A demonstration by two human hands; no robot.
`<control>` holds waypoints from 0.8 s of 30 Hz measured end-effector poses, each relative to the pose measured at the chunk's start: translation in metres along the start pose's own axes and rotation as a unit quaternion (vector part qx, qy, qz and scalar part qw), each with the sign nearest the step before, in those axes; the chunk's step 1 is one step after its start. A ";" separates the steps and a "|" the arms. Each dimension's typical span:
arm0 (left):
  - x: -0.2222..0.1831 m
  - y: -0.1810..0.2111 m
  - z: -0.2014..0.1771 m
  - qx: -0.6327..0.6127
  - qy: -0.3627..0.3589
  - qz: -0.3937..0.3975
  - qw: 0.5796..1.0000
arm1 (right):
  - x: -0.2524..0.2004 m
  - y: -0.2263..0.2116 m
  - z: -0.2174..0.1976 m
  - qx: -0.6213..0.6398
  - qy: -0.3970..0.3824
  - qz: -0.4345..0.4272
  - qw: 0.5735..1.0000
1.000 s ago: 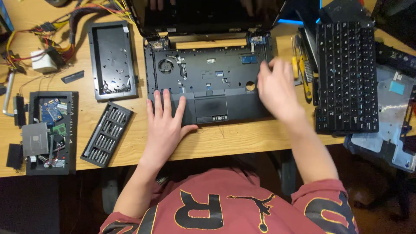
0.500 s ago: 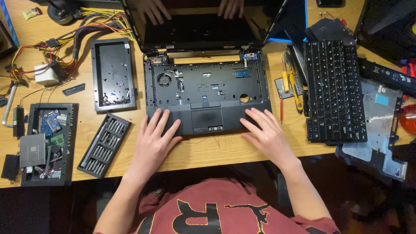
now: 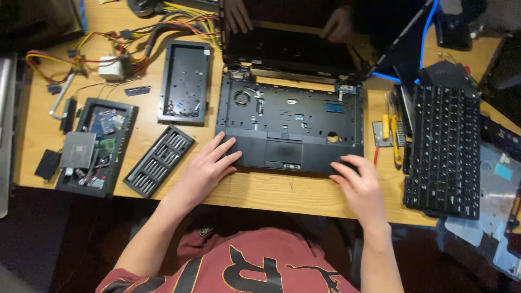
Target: The person fits a plastic bezel onto a laptop chassis, presses it into place, and secures it with a screwdriver. They then disconnect a cable from a circuit board and remove the bezel again.
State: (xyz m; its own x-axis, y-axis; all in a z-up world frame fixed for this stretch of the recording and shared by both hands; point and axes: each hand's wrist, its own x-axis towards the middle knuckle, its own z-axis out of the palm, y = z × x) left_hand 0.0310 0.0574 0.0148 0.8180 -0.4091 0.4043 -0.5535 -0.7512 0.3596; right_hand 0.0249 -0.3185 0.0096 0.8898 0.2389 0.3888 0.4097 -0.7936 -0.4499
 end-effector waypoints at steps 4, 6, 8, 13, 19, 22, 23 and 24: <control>-0.007 -0.004 0.009 0.005 -0.006 0.000 1.000 | -0.004 0.006 0.004 -0.033 0.002 0.030 0.999; -0.011 -0.008 0.016 0.010 0.000 0.002 1.000 | -0.008 0.009 0.007 -0.036 0.016 0.025 0.999; -0.012 -0.012 0.014 -0.014 0.000 -0.004 1.000 | -0.010 0.012 0.001 -0.033 0.015 0.023 0.999; -0.013 -0.013 -0.002 -0.056 -0.014 -0.015 0.998 | -0.018 0.034 -0.006 -0.032 0.006 0.042 0.999; -0.010 -0.016 -0.010 -0.054 -0.029 -0.006 0.998 | -0.019 0.033 -0.016 -0.058 0.014 0.030 0.998; -0.009 -0.015 -0.018 -0.043 -0.023 -0.032 0.998 | -0.018 0.036 -0.016 -0.060 0.027 0.017 0.998; -0.012 -0.015 -0.017 -0.039 -0.025 -0.058 0.997 | -0.019 0.037 -0.016 -0.065 0.031 0.016 0.997; -0.014 -0.016 -0.015 -0.036 -0.029 -0.082 0.996 | -0.021 0.037 -0.016 -0.073 0.035 0.019 0.997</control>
State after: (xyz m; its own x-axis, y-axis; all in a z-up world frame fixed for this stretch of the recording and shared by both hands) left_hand 0.0265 0.0826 0.0158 0.9050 -0.3142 0.2868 -0.4194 -0.7720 0.4776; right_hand 0.0182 -0.3616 -0.0020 0.8854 0.1719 0.4319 0.3385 -0.8751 -0.3457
